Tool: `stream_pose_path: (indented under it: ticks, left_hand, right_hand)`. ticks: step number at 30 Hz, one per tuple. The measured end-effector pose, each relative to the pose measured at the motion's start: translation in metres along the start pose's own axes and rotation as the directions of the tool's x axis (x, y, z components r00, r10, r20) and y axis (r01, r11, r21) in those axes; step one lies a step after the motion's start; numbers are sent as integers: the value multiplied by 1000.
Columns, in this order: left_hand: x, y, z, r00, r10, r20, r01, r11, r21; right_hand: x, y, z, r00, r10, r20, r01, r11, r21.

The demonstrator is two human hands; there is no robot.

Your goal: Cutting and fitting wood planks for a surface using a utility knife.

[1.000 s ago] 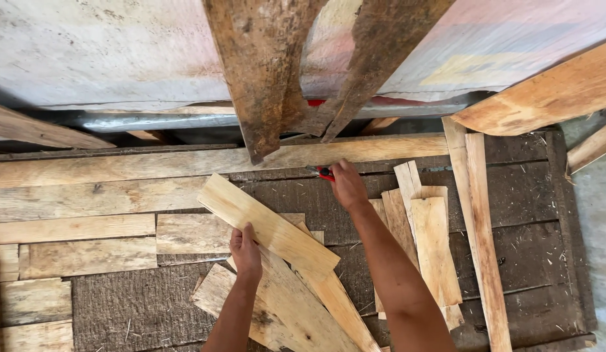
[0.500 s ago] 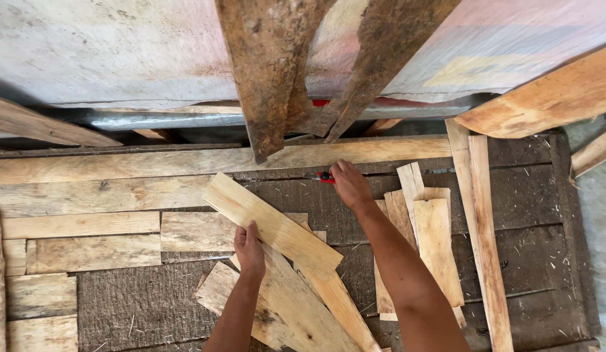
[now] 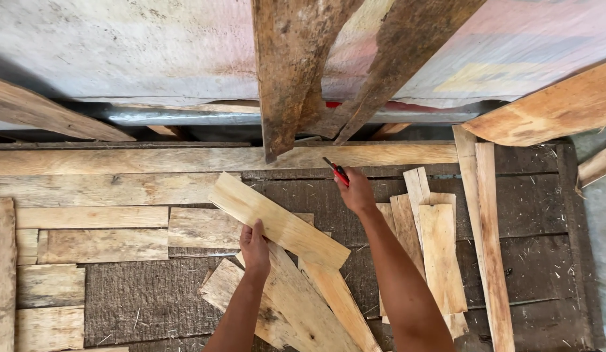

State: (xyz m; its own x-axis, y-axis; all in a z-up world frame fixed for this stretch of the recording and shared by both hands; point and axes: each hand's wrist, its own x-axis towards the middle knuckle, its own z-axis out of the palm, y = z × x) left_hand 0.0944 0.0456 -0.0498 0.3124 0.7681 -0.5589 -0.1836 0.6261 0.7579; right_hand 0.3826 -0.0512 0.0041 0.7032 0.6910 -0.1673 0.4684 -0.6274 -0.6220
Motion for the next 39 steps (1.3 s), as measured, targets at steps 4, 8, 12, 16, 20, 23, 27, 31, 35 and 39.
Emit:
stream_pose_path:
  ticks: [4, 8, 12, 16, 20, 23, 27, 31, 35, 39]
  left_hand:
    - [1, 2, 4, 1000, -29, -4, 28, 998, -56]
    - [20, -26, -15, 1000, 25, 14, -24, 999, -42]
    - [8, -3, 7, 1000, -15, 1, 14, 988, -153]
    - [14, -15, 7, 1000, -17, 11, 18, 994, -105]
    - [14, -12, 15, 999, 29, 37, -22, 987, -159]
    - [14, -8, 17, 999, 13, 34, -9, 992, -130]
    - [9, -3, 16, 997, 28, 77, -23, 997, -72]
    - [-2, 6, 26, 996, 9, 83, -10, 1000, 3]
    - [-16, 16, 39, 990, 26, 141, -59, 970, 237]
    - [-23, 27, 42, 942, 51, 331, -236, 802, 548]
  right_hand:
    - [4, 4, 9, 993, 121, -2, -120, 983, 137]
    - [30, 43, 44, 933, 361, 16, -325, 820, 471]
    - [44, 17, 23, 914, 394, 95, -166, 152, 974]
    - [33, 1, 15, 908, 381, 176, -265, 195, 944]
    - [-8, -32, -2, 906, 360, 223, -420, 696, 582]
    - [-24, -35, -6, 922, 295, 251, -372, 856, 358]
    - [-31, -17, -8, 910, 187, 370, -305, 907, 292]
    - [-46, -49, -17, 831, 256, 493, -416, 875, 247]
    - [-68, -30, 17, 818, 209, 537, -490, 741, 459]
    - [-91, -9, 48, 840, 251, 482, -538, 505, 675]
